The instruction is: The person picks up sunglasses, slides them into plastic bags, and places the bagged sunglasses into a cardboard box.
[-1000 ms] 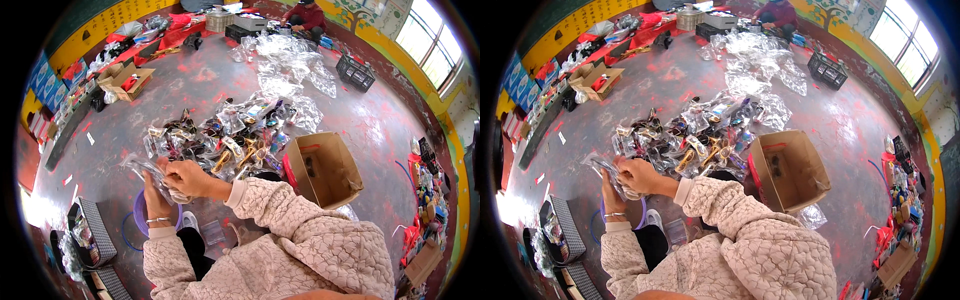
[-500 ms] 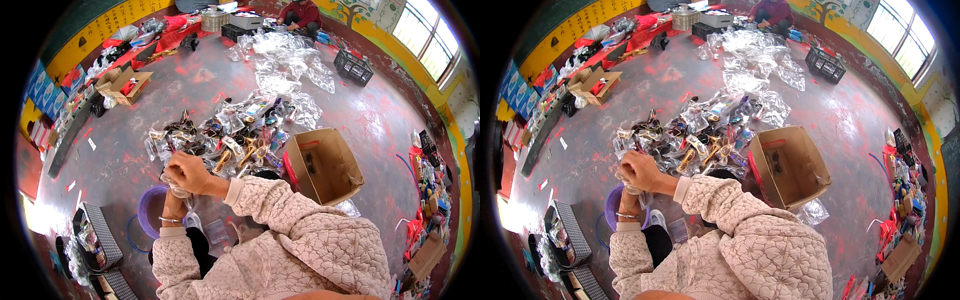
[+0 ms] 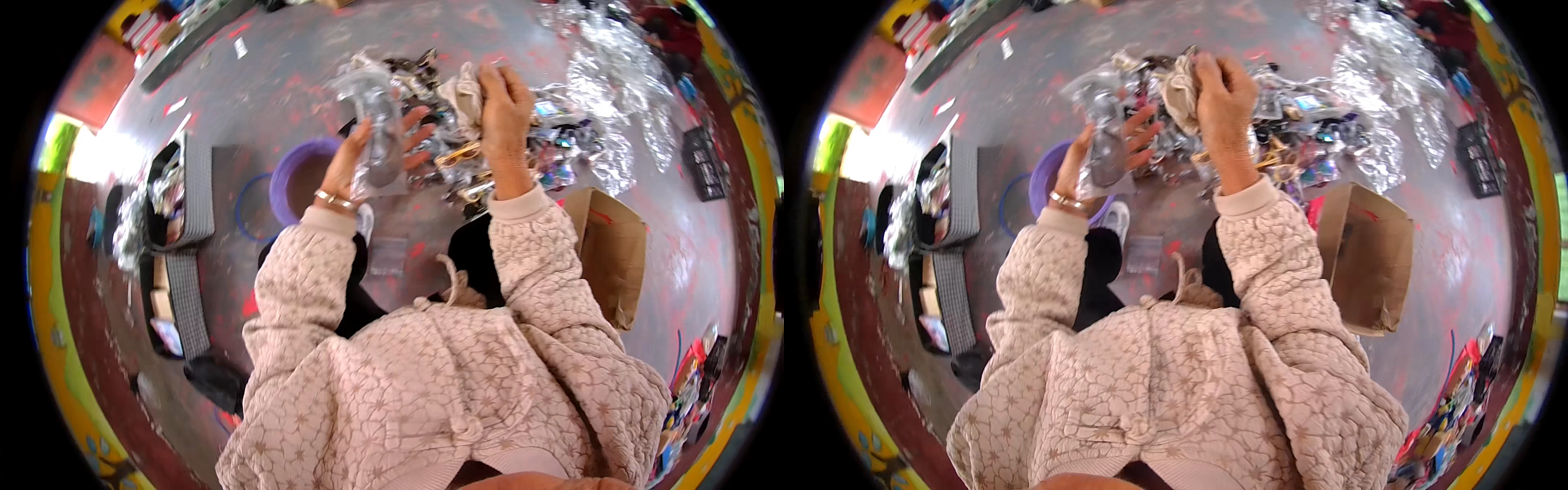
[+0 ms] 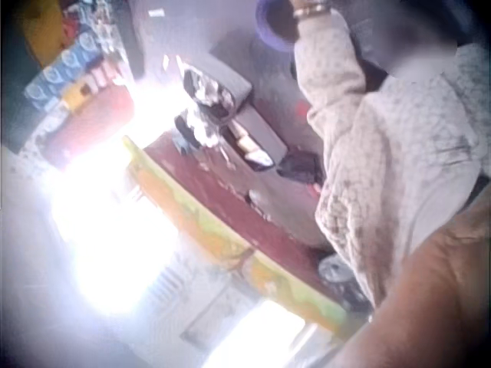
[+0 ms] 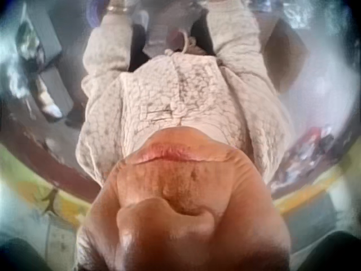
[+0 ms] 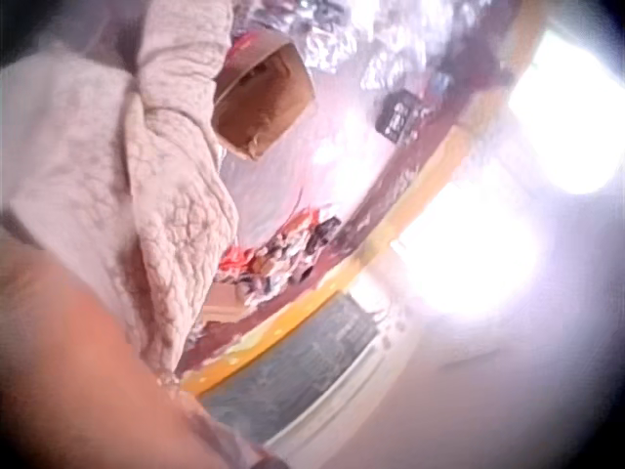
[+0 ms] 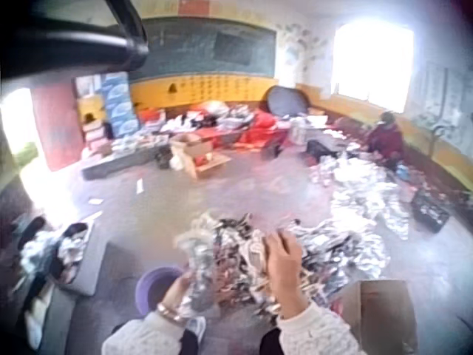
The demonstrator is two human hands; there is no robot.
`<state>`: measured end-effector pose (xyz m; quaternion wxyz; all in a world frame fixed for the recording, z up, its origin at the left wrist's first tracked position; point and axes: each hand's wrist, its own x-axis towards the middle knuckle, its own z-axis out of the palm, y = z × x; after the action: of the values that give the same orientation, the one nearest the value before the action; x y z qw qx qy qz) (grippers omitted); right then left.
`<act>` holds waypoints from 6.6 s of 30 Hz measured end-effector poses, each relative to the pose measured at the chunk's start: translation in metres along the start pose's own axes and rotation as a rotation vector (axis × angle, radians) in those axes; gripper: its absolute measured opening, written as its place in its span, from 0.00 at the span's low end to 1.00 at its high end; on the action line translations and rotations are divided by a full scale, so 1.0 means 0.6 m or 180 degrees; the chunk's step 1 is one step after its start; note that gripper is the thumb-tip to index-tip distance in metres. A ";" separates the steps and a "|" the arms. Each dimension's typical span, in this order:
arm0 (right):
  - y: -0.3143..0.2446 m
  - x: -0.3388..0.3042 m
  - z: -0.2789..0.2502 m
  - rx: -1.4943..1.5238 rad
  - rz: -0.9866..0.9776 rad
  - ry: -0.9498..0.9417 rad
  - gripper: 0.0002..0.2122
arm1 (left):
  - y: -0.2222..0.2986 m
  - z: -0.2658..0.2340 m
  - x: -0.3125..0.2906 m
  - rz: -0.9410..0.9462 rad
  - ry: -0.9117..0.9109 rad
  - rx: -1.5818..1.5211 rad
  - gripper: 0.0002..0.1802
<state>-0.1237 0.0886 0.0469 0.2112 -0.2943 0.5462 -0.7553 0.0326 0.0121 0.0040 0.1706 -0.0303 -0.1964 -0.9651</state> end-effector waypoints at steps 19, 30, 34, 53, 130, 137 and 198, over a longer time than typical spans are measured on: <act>0.059 0.061 -0.033 -0.1775 -0.0222 -0.1398 0.24 | -0.021 -0.009 0.008 -0.0630 0.1567 0.2525 0.19; 0.060 0.039 -0.008 -0.1876 -0.0358 -0.1445 0.13 | -0.009 -0.028 -0.005 -0.0707 0.1261 0.1115 0.22; 0.044 0.042 -0.012 -0.1691 -0.0078 -0.1368 0.10 | -0.010 -0.031 -0.005 -0.0445 0.1272 0.1513 0.20; 0.060 0.010 0.009 -0.2090 -0.0213 -0.3355 0.14 | 0.005 -0.071 0.007 0.0807 0.1819 0.1837 0.18; 0.109 0.014 0.026 -0.3020 -0.1080 -0.0538 0.13 | 0.032 -0.054 0.013 0.1472 0.2341 0.0176 0.04; 0.074 0.022 0.020 -0.1459 -0.0075 -0.1509 0.20 | 0.039 -0.047 0.004 0.1425 0.1448 0.0448 0.05; 0.048 0.052 -0.051 0.0530 0.1408 -0.0782 0.08 | 0.029 -0.005 -0.016 -0.0207 0.0068 0.1699 0.41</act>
<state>-0.1674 0.0810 0.0190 0.4594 -0.2389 0.5034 -0.6917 0.0479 -0.0012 0.0067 0.1435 0.0322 -0.4429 -0.8844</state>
